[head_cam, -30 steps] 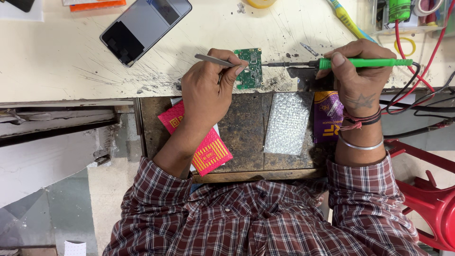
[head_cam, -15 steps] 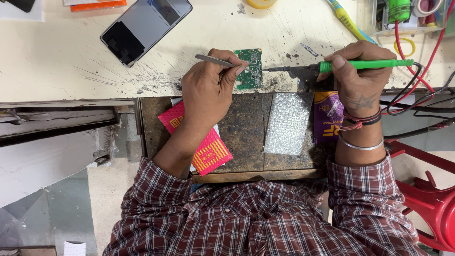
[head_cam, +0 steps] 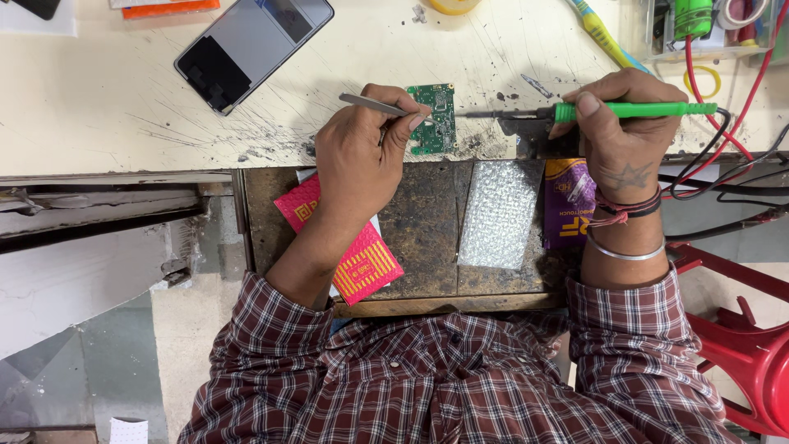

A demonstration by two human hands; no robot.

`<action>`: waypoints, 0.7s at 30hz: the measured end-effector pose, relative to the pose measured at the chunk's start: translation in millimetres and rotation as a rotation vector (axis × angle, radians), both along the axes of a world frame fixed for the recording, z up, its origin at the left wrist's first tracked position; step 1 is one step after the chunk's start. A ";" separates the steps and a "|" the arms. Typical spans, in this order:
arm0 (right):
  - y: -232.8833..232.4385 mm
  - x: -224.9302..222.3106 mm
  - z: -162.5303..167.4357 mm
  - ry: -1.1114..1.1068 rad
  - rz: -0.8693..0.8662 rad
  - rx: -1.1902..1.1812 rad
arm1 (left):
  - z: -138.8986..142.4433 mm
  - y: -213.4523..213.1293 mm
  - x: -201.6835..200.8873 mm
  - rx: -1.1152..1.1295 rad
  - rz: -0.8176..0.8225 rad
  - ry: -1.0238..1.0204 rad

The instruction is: The person solders a small green circuit board on a workbench, holding the board steady with a metal tool in one hand while applying a green-handled soldering iron to the board's components with the other hand. A smartphone lies on the bench beside the work area throughout.

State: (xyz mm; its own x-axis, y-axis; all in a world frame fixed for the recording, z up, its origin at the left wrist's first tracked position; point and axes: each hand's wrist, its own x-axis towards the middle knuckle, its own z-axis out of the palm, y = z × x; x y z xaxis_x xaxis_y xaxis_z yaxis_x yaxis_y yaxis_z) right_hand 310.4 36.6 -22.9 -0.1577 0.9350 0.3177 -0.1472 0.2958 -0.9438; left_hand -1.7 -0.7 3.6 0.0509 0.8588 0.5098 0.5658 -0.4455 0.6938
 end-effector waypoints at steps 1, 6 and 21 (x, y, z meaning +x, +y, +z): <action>0.2 0.2 0.1 0.004 0.003 0.002 | 0.1 0.2 -0.1 -0.001 0.001 0.000; 0.2 -0.2 0.4 -0.017 -0.005 0.011 | 0.0 0.6 -0.3 -0.008 0.001 0.005; 0.3 0.4 -0.7 -0.004 -0.009 0.008 | 3.3 0.0 0.4 -0.008 0.006 0.002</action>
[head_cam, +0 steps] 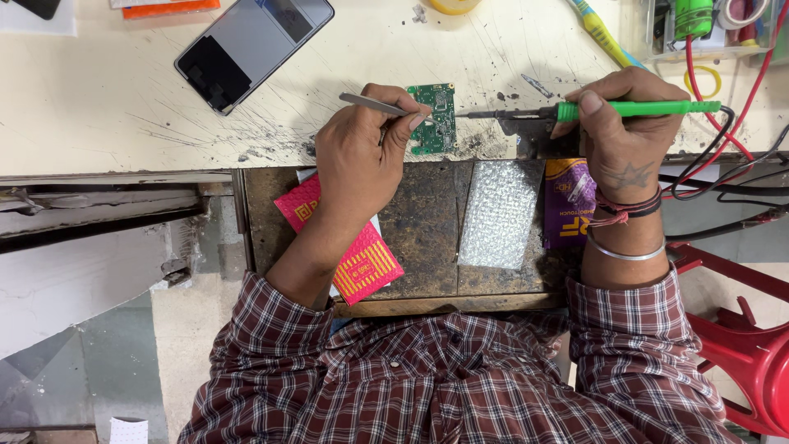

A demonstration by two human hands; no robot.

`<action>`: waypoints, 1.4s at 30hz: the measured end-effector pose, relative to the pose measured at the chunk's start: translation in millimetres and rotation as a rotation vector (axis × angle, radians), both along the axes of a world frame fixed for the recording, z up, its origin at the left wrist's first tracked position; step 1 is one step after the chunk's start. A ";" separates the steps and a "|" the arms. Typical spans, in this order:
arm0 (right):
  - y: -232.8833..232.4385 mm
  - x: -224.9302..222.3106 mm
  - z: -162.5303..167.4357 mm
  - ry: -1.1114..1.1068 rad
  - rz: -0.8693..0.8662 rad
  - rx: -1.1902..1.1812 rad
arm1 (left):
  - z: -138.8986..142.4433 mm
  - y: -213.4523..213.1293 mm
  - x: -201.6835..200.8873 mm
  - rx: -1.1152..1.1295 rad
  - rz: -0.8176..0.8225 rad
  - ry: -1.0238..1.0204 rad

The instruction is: The person solders a small green circuit board on a workbench, holding the board steady with a metal tool in one hand while applying a green-handled soldering iron to the board's components with the other hand. A smartphone lies on the bench beside the work area throughout.

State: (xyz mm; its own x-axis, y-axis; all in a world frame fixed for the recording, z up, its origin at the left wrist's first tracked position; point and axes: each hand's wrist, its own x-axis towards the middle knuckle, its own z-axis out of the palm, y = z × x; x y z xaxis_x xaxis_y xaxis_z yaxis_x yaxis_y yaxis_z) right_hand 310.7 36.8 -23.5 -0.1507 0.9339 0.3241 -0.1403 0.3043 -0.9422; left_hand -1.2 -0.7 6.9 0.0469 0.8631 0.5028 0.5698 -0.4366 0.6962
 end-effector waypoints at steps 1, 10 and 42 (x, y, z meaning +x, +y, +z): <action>0.1 0.4 0.2 -0.001 0.001 0.001 | 0.1 0.0 -0.3 -0.001 -0.001 0.000; -0.5 0.5 -0.7 -0.001 -0.006 -0.001 | -0.4 -0.3 0.7 0.003 -0.001 -0.009; -0.9 0.9 0.8 -0.020 -0.005 0.009 | -1.8 -0.7 0.0 0.003 -0.004 -0.010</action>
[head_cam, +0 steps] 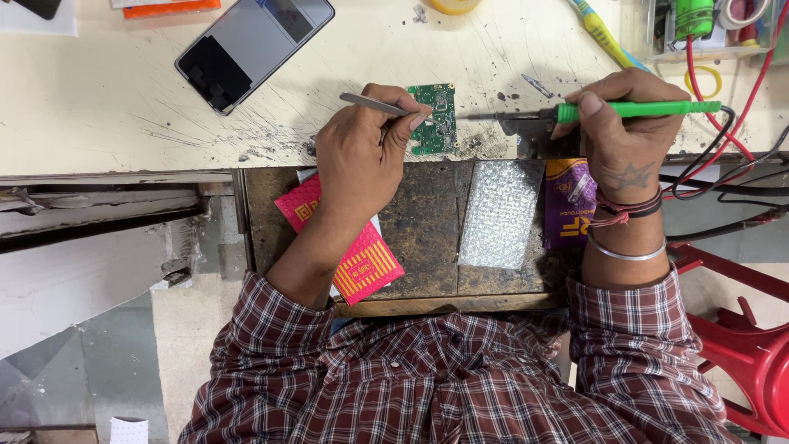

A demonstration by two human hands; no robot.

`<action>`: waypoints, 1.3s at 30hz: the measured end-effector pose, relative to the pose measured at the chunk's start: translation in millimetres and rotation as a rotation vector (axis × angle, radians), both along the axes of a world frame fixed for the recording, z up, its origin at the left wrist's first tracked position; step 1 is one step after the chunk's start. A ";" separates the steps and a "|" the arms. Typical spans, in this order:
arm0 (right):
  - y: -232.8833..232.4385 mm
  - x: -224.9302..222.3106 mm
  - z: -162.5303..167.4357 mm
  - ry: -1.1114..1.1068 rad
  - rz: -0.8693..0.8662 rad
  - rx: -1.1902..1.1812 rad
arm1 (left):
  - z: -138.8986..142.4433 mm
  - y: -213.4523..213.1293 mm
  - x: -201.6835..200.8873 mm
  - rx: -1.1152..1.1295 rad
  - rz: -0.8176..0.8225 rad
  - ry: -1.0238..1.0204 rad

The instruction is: The person solders a small green circuit board on a workbench, holding the board steady with a metal tool in one hand while applying a green-handled soldering iron to the board's components with the other hand. A smartphone lies on the bench beside the work area throughout.

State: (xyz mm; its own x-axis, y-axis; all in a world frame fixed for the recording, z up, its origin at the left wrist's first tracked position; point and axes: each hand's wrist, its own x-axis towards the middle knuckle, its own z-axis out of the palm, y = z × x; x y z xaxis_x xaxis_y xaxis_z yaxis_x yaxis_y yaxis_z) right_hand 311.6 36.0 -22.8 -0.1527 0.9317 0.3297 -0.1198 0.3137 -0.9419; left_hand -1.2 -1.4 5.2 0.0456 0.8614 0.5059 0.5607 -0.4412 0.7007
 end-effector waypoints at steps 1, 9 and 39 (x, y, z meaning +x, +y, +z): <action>0.1 -0.3 -0.1 0.000 0.000 -0.002 | -0.2 0.2 -0.5 0.004 0.000 -0.002; 0.6 -0.8 -0.6 0.018 0.010 -0.003 | -0.9 0.7 -0.9 0.000 -0.002 0.008; 0.1 -1.5 0.2 0.006 0.012 -0.004 | 0.2 0.6 -0.1 0.006 -0.002 -0.002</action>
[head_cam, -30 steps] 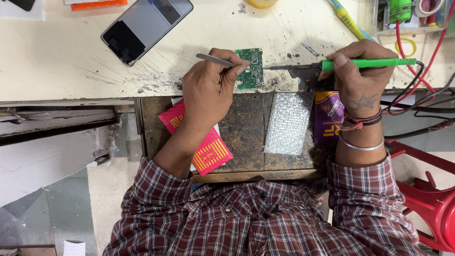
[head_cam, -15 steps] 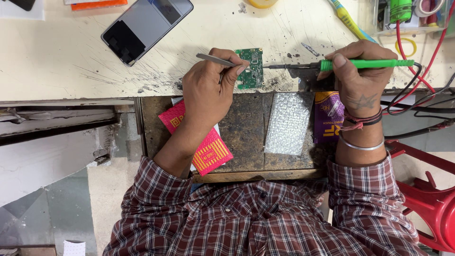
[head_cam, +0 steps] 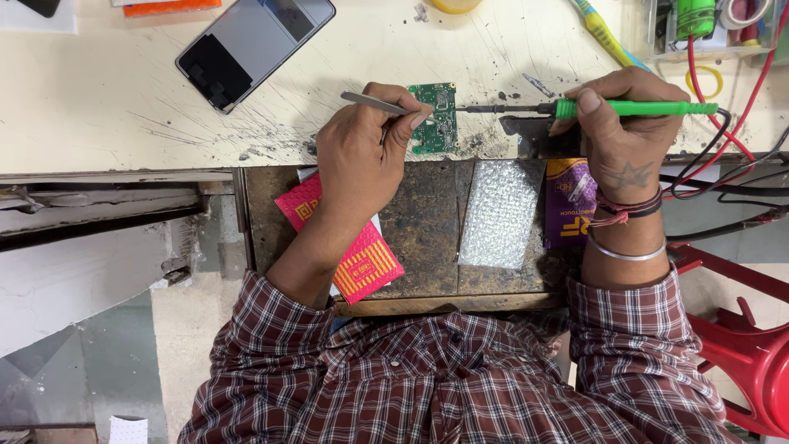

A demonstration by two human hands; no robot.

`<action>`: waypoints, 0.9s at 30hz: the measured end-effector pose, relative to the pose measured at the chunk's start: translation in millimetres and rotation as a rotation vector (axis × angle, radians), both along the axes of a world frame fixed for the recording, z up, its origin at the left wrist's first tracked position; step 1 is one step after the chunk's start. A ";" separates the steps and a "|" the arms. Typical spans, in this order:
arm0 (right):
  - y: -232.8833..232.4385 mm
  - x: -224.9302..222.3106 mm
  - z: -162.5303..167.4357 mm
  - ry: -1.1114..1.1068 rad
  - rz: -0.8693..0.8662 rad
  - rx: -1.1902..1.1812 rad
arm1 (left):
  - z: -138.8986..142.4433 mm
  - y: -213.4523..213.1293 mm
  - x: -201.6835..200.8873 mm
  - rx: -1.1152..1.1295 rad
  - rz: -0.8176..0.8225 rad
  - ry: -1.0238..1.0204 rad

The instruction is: The person solders a small green circuit board on a workbench, holding the board steady with a metal tool in one hand while applying a green-handled soldering iron to the board's components with the other hand. A smartphone lies on the bench beside the work area throughout.

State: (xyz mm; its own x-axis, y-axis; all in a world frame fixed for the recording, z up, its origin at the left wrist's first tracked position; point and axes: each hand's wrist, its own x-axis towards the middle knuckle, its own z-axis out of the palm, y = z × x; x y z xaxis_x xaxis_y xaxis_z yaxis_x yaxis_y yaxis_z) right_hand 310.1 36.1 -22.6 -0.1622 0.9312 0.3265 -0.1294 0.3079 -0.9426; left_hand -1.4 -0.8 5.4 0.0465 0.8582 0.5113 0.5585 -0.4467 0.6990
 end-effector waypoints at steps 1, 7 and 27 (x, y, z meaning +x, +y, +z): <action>0.3 0.3 -0.1 0.001 0.001 0.001 | 0.1 0.0 0.7 0.004 -0.001 -0.001; 1.2 0.4 -0.2 0.013 0.006 -0.001 | 1.1 0.1 -0.1 0.003 -0.002 -0.005; 1.7 0.1 0.0 -0.008 0.006 0.013 | -2.0 0.7 -0.1 -0.004 -0.003 0.012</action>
State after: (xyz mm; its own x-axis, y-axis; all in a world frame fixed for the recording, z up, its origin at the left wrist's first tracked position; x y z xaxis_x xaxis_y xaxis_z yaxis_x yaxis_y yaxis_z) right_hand 310.2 37.8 -22.6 -0.1703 0.9259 0.3372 -0.1232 0.3195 -0.9395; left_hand -1.5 -0.1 3.4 0.0549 0.8602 0.5070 0.5656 -0.4453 0.6942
